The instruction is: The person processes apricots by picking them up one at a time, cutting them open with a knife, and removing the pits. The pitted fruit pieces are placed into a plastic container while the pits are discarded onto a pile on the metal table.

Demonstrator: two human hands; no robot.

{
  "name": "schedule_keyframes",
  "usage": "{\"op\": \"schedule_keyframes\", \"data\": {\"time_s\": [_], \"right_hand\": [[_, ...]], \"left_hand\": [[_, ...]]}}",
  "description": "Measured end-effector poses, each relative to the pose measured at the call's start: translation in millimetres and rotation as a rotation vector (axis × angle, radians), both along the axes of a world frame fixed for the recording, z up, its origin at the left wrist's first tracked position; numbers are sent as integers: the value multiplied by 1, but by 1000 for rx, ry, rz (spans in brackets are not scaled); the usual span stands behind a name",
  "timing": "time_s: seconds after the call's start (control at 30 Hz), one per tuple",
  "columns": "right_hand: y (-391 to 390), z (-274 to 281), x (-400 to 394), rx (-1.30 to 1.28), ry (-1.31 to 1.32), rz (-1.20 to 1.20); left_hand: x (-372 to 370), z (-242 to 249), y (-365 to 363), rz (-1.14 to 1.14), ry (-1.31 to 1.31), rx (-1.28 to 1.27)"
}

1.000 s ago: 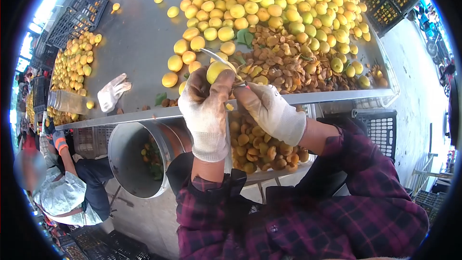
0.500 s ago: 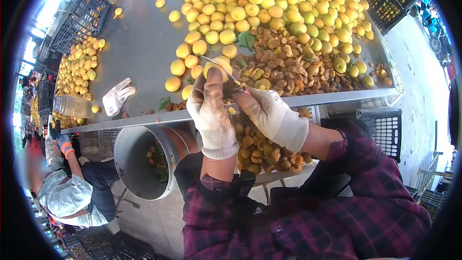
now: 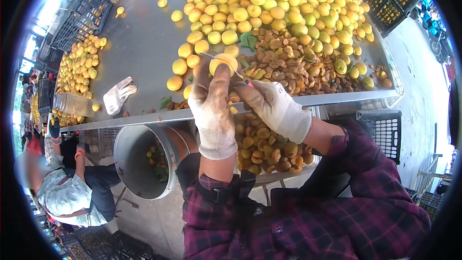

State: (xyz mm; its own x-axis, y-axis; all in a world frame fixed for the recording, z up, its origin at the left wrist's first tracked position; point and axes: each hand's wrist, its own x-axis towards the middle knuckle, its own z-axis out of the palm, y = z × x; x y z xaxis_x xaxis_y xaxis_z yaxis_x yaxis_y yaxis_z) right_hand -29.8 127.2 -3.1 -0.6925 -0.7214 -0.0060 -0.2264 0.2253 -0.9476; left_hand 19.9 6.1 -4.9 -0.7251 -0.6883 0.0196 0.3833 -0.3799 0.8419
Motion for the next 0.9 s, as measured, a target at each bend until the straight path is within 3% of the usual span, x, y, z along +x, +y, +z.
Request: {"op": "schedule_keyframes", "data": {"time_s": [0.1,0.17,0.27,0.37,0.5,0.57,0.6,0.67,0.77,0.9], "right_hand": [[0,4,-1,-42,15,0],[2,7,-3,66,135,14],[-7,-27,5,-110,252,-60],[-15,-43,4,-61,193,-50],[-9,-17,11,-36,225,-19],[-9,-16,16,-147,-98,35],[-7,-10,15,-147,-103,39],[0,2,9,-77,-761,218],[4,-4,9,-157,-953,255],[8,9,0,-44,-811,180]], "left_hand": [[5,-4,-10,-22,-70,32],[10,0,-9,-8,-114,-10],[10,-6,-6,49,-174,-63],[9,-9,-4,104,-177,-101],[10,14,1,127,-222,-150],[13,14,0,126,-265,-177],[15,10,-5,104,-282,-192],[18,6,-8,85,-305,-204],[17,3,-5,-10,-277,-67],[14,5,-5,-25,-234,-79]]}}
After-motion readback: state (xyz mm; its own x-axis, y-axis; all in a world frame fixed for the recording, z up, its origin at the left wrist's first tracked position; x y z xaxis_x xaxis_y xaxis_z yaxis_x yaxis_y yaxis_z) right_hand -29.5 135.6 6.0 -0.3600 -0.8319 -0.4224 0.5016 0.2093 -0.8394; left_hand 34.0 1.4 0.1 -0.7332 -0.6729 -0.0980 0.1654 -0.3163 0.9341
